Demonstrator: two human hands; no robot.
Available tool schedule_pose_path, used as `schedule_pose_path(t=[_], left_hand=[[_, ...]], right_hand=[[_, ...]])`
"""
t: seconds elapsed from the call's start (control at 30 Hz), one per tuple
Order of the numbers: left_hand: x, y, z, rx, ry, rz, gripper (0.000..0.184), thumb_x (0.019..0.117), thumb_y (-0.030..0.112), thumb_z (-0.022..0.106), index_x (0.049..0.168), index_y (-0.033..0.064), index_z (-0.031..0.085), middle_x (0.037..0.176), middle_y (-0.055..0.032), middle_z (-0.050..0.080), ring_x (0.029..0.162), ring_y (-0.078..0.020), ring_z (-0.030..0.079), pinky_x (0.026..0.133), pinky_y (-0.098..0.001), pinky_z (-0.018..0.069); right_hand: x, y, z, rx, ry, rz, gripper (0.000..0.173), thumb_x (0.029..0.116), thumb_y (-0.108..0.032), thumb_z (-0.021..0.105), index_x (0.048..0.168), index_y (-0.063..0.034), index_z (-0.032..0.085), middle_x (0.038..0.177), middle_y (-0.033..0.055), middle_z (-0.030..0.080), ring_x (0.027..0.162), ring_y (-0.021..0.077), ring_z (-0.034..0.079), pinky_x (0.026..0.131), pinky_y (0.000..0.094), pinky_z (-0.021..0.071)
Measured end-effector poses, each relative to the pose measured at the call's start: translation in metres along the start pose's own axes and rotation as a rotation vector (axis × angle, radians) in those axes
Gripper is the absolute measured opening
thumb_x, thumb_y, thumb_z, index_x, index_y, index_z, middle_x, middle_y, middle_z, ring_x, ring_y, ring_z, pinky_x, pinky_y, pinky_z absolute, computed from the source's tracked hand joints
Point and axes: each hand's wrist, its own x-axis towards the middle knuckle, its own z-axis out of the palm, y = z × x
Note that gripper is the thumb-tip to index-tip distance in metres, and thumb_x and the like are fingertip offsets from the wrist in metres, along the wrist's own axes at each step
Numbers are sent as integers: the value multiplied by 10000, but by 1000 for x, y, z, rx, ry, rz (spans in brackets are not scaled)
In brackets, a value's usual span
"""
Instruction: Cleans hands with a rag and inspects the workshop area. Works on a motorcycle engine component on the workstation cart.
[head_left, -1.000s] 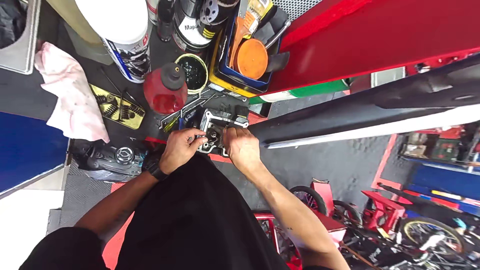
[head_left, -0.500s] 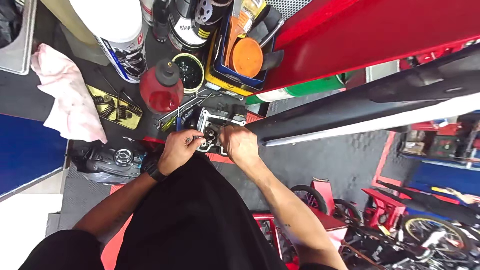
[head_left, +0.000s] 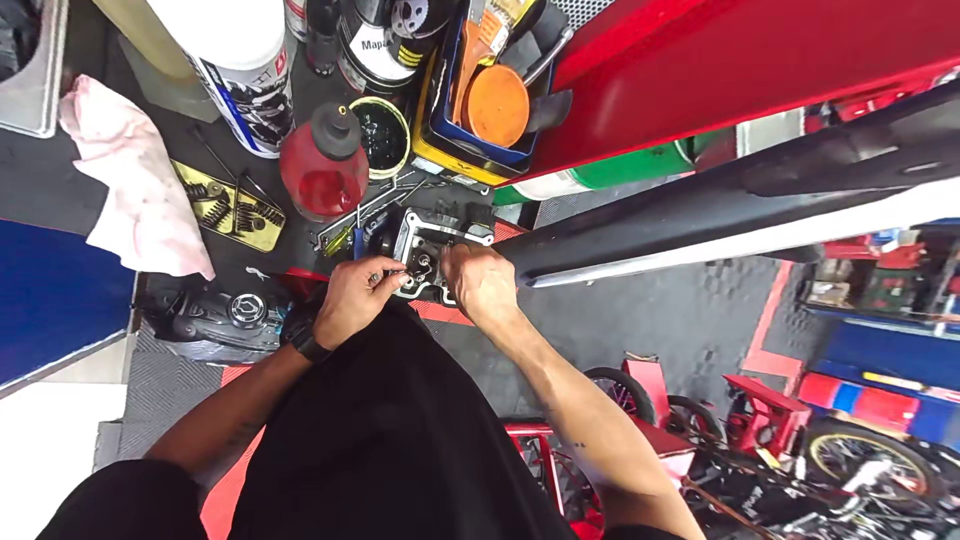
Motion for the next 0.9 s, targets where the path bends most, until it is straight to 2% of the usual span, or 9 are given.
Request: schedule_pose_path(t=[0.07,0.17,0.27,0.37,0.53,0.6,0.73,0.83,0.9], left_hand=[[-1,1,0,-1,1,-4,256,987,324,673,1085,113,778,827,9,703,654,-25,559,638,-220,484],[-1,1,-2,-1,4,-2,261,987,330,673,1086,112,779,838,6,711,661,-27,565,642,-220,488],[-2,0,-2,14,7,-6,268,988,338,671,1085,113,778,795,12,678,647,-29,541,632,-217,470],[-2,-1,-2,-3,5,-16,259,984,329,676,1086,112,777,797,16,678,643,-24,536,625,-213,465],[-2,0,-3,7,-10,-29,256,992,323,661,1090,117,776,845,4,707,670,-38,572,650,-235,495],[0,0,-3,7,-7,-25,260,991,332,663,1089,120,778,843,6,707,673,-35,572,652,-233,493],[2,0,-4,-2,-7,-26,259,992,329,663,1088,118,777,852,2,716,680,-35,585,661,-235,504],[4,0,-5,6,1,-24,262,992,333,663,1086,118,778,857,4,717,677,-31,577,655,-228,495],[4,-1,-6,9,4,-34,262,991,335,663,1087,119,777,835,9,701,669,-30,568,650,-226,489]], right_hand=[[0,-5,-4,-25,-25,69,445,1050,-325,462,785,-27,659,727,171,674,749,384,714,596,545,528],[-2,-6,-7,-116,62,-43,410,1062,-301,506,820,-9,662,772,174,664,808,385,697,615,507,533],[-4,-1,-12,-171,16,-217,150,1011,-74,523,968,17,634,919,194,632,918,396,648,711,489,526],[-2,1,-15,-216,-31,-311,107,948,40,534,998,24,627,940,192,623,925,382,637,740,476,512],[3,5,-11,-144,-39,-288,127,977,-25,539,946,40,644,878,207,651,908,400,668,753,499,542],[3,1,-10,-116,-56,-187,203,1012,-93,524,933,39,656,850,214,669,871,409,694,708,509,560],[9,-14,-20,-64,-239,121,442,1092,-317,389,959,-7,674,864,211,700,869,421,716,683,571,540],[3,-8,-14,-119,-56,-34,448,1085,-324,449,887,10,672,808,199,677,821,402,707,634,528,548],[-1,-4,-13,-196,13,-200,312,1068,-209,498,921,25,643,842,200,641,863,402,672,677,490,536]])
